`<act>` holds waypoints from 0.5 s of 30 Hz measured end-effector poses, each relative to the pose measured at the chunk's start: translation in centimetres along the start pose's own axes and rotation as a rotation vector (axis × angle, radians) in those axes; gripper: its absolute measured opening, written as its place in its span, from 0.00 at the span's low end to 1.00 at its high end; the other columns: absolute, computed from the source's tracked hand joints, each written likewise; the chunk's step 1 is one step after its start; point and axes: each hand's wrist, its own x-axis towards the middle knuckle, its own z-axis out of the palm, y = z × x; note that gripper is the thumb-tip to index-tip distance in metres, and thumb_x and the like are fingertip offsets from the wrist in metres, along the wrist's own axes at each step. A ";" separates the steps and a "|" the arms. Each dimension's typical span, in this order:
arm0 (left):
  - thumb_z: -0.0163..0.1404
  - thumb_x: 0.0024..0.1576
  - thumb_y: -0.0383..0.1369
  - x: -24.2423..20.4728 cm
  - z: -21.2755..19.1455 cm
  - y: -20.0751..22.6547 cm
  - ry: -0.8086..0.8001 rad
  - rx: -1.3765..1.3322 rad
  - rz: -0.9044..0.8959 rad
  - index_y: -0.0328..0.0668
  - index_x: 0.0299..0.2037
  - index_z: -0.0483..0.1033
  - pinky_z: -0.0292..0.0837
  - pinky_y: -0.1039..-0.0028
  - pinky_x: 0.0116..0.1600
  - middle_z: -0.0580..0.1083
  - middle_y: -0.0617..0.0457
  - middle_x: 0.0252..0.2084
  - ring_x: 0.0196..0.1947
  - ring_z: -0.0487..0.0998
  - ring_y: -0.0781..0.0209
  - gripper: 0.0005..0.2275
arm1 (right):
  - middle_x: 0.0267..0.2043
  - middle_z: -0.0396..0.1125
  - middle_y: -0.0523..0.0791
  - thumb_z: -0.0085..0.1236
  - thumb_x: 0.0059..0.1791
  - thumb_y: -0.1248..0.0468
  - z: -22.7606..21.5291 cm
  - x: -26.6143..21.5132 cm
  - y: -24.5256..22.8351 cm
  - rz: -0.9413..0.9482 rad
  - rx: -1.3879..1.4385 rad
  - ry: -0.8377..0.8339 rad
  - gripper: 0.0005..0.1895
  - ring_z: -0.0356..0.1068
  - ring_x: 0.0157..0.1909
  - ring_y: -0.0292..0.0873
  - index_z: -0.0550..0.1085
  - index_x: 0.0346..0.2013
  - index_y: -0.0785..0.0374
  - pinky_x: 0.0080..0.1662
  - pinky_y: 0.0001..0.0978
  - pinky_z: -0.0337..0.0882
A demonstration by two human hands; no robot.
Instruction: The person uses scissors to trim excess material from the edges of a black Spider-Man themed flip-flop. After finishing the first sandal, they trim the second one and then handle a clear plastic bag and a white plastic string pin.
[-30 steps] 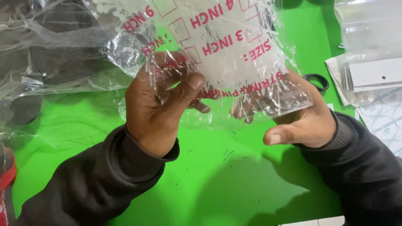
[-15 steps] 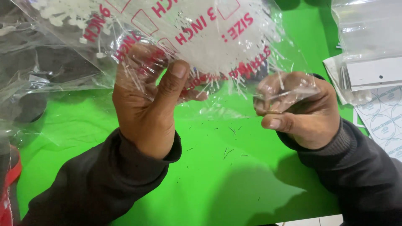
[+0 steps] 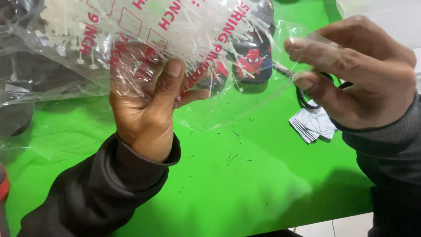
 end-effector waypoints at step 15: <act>0.57 0.74 0.38 0.8 -2.2 5.3 -0.596 0.378 0.368 0.52 0.71 0.56 0.94 0.48 0.91 0.62 0.53 0.73 0.80 0.78 0.46 0.22 | 0.39 0.77 0.60 0.63 0.58 0.72 4.0 -12.2 24.7 -0.142 -0.171 0.502 0.11 0.72 0.31 0.50 0.77 0.53 0.78 0.33 0.36 0.72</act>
